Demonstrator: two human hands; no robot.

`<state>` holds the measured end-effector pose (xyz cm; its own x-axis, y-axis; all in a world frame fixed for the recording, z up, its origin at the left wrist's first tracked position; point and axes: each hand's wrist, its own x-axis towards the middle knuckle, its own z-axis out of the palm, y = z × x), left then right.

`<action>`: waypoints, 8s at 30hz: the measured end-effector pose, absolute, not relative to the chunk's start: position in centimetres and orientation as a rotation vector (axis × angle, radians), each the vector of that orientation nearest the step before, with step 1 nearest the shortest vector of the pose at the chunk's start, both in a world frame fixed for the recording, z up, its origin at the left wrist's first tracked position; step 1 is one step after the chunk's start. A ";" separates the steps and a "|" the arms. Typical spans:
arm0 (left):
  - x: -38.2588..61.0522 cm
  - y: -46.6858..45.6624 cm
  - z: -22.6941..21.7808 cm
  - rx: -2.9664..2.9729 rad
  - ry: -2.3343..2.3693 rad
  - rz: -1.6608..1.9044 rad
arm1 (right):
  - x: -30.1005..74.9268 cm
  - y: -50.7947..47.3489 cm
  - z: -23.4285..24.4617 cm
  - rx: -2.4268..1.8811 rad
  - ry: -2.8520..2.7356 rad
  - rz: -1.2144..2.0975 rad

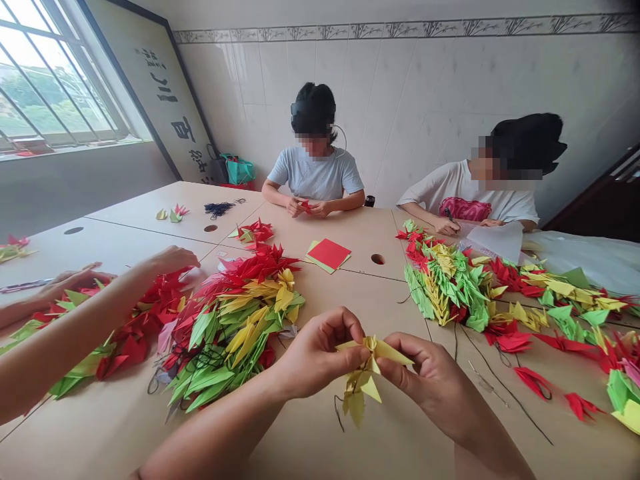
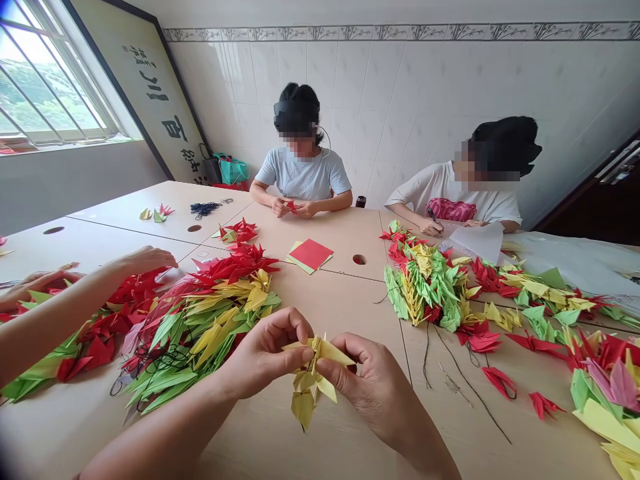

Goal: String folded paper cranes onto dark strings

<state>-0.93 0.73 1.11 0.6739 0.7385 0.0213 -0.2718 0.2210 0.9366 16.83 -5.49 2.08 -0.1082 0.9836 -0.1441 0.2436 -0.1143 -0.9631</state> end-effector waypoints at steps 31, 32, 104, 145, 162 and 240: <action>-1.7 -2.7 -5.5 1.185 0.611 0.610 | 15.5 -9.0 -5.1 -1.528 -1.309 1.289; -1.7 -2.8 -5.7 1.173 0.609 0.616 | 15.4 -9.1 -5.4 -1.527 -1.307 1.288; -2.1 -2.6 -8.8 1.273 0.631 0.581 | 14.4 -8.5 -8.6 -1.307 -0.562 1.364; -1.6 -2.2 -8.1 0.643 0.655 0.618 | 14.5 -10.0 -7.1 -1.435 -1.479 0.809; -1.7 -1.6 -8.2 0.573 0.677 0.653 | 14.9 -10.3 -6.3 -1.490 -1.510 1.005; -1.5 -2.6 -8.2 0.910 0.649 0.602 | 14.9 -9.4 -6.9 -1.470 -1.142 1.405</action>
<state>-1.50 -2.60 -8.22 0.6579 0.7107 -0.2491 -0.1951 0.4803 0.8552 14.89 -9.44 -6.94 -0.0184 0.9576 -0.2876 0.0853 -0.2851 -0.9547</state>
